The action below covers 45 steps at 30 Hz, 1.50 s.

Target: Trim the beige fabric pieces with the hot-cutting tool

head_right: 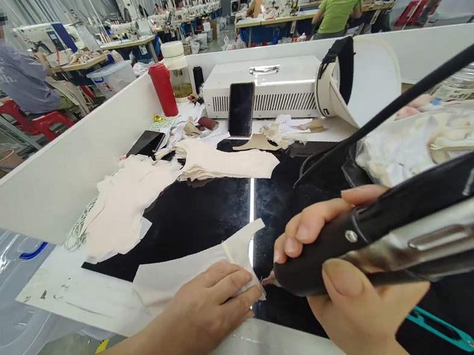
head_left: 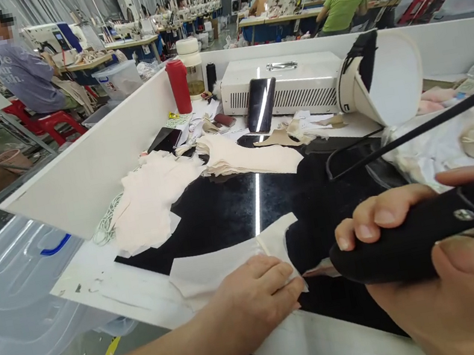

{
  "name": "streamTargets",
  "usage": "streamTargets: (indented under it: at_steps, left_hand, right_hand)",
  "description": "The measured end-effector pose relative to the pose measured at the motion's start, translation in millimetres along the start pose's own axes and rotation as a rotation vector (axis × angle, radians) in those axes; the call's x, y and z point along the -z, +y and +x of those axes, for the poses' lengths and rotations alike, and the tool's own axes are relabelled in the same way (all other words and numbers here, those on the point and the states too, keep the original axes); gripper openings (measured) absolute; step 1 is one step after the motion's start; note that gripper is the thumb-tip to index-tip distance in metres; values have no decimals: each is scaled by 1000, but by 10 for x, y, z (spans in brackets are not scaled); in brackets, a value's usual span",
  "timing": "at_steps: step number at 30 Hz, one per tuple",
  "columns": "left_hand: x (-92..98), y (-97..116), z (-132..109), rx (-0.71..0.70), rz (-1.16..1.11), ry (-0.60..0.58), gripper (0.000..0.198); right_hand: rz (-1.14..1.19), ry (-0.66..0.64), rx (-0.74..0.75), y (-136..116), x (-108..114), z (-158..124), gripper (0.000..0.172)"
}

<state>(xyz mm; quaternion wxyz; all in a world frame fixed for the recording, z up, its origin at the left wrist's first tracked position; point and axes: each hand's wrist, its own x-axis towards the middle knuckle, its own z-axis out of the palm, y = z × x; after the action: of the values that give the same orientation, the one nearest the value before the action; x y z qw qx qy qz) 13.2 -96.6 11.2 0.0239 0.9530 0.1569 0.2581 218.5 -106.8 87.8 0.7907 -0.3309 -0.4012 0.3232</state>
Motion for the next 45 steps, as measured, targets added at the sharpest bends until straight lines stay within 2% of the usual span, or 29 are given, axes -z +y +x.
streamTargets:
  at_steps: [13, 20, 24, 29, 32, 34, 37, 41, 45]
  left_hand:
    - [43, -10, 31, -54, 74, 6, 21]
    - [31, -5, 34, -19, 53, 85, 21]
    - [40, -9, 51, -44, 85, 73, 22]
    - [6, 133, 12, -33, 166, 42, 17]
    - [34, 265, -19, -12, 157, -3, 29]
    - [78, 282, -10, -19, 134, -35, 28]
    - [141, 145, 55, -4, 82, -31, 23]
    - [164, -189, 141, -62, -99, -8, 26]
    - [167, -414, 114, -52, -208, -77, 24]
  right_hand:
    - [6, -45, 42, 113, -31, -7, 43]
    - [47, -33, 49, 165, -75, 45, 46]
    - [38, -54, 38, 197, -113, 56, 46]
    - [21, -68, 29, 158, -124, 15, 40]
    - [19, -87, 16, 112, -92, -29, 43]
    - [18, -92, 13, 86, -68, -55, 46]
    - [0, -105, 22, 63, -44, -79, 45]
    - [-6, -115, 9, 57, -29, -96, 42]
    - [2, -120, -1, 62, -25, -110, 45]
